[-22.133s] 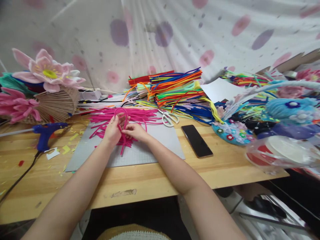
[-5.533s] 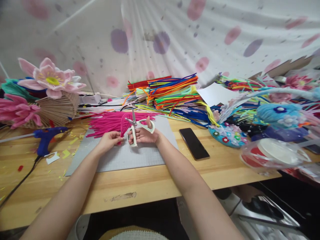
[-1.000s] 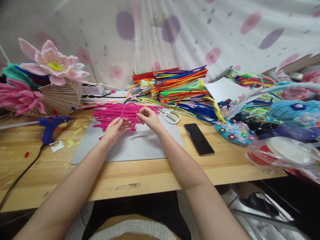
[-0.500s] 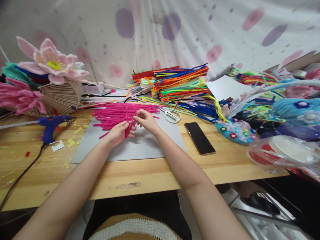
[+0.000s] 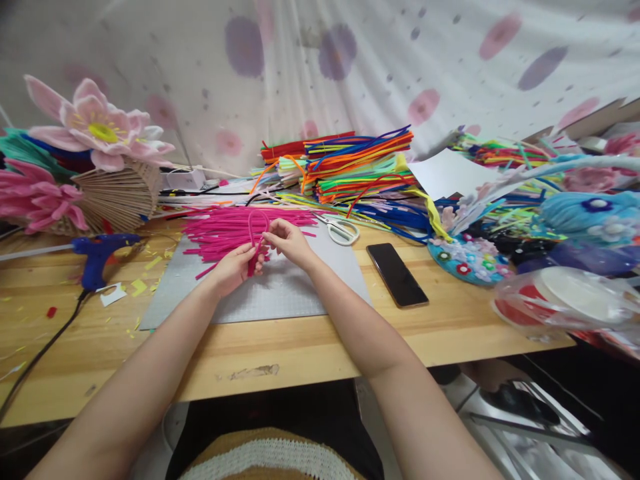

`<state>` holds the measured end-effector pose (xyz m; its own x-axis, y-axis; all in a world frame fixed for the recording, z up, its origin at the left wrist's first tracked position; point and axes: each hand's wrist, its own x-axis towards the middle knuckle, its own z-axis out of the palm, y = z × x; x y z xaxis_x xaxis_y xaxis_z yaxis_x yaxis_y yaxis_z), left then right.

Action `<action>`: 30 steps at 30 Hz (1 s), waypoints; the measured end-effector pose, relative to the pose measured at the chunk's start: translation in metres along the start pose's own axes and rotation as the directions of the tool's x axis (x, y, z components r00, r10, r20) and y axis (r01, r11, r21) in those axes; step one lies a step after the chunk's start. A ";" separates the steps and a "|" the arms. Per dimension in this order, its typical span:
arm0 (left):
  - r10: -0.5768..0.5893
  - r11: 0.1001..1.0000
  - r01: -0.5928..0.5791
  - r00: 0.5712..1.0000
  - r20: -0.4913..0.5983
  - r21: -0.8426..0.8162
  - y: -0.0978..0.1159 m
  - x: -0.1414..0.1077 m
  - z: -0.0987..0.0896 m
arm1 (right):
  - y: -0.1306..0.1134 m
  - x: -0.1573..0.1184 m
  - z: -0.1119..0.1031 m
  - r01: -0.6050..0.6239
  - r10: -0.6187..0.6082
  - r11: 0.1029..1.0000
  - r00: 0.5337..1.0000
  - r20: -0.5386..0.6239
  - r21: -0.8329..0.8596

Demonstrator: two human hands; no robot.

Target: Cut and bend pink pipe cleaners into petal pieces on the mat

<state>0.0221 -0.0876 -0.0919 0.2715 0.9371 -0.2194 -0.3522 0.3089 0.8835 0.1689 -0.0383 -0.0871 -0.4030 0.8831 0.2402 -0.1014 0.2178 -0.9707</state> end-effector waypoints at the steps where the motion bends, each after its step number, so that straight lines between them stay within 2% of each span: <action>1: 0.002 1.000 -0.002 1.000 0.000 -0.003 0.000 0.000 0.000 | 0.000 0.000 0.000 -0.002 0.002 1.000 1.000 0.003 0.001; 5: 0.009 0.997 -0.009 1.000 0.001 0.075 -0.001 0.001 -0.002 | 0.000 0.000 0.001 -0.011 0.011 1.000 1.000 -0.009 0.008; 8: 0.142 0.932 -0.118 0.989 -0.046 0.344 -0.004 0.003 -0.006 | -0.002 0.001 -0.002 -0.057 0.059 0.998 0.997 -0.055 0.033; 9: 0.218 0.870 -0.169 0.974 -0.054 0.463 -0.004 0.003 -0.007 | -0.002 0.001 -0.004 -0.081 0.086 0.995 0.993 -0.076 0.059; 11: 0.349 0.689 -0.241 0.937 -0.021 0.683 -0.005 0.004 -0.011 | -0.002 0.002 -0.008 -0.125 0.139 0.984 0.984 -0.108 0.126; 13: 0.383 0.515 -0.253 0.923 0.044 0.819 -0.006 0.005 -0.014 | 0.000 0.004 -0.013 -0.151 0.177 0.968 0.977 -0.121 0.199; 15: 0.363 0.424 -0.246 0.928 0.085 0.872 -0.005 0.006 -0.015 | 0.003 0.006 -0.016 -0.160 0.204 0.946 0.970 -0.135 0.282; 18: 0.331 0.424 -0.239 0.939 0.096 0.873 -0.006 0.007 -0.014 | 0.008 0.007 -0.016 -0.145 0.243 0.896 0.951 -0.189 0.419; 21: 0.305 0.430 -0.232 0.947 0.101 0.873 -0.007 0.008 -0.014 | 0.012 0.008 -0.012 -0.137 0.274 0.868 0.934 -0.231 0.477; 26: 0.274 0.328 -0.159 0.960 0.067 0.931 -0.005 0.007 -0.020 | 0.013 0.011 -0.017 -0.187 0.292 0.913 0.920 -0.262 0.363; 28: 0.280 0.267 -0.123 0.959 0.045 0.956 -0.001 0.005 -0.024 | 0.013 0.012 -0.031 -0.182 0.251 0.956 0.912 -0.324 0.229; 30: 0.307 0.215 -0.087 0.952 0.017 0.973 0.003 0.003 -0.030 | 0.012 0.012 -0.052 -0.183 0.157 0.983 0.897 -0.413 -0.023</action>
<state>-0.0046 -0.0789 -0.1023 0.1658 0.9837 0.0695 0.7721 -0.1733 0.6114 0.2101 -0.0036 -0.0963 -0.0018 0.9980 0.0626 -0.0048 0.0626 -0.9980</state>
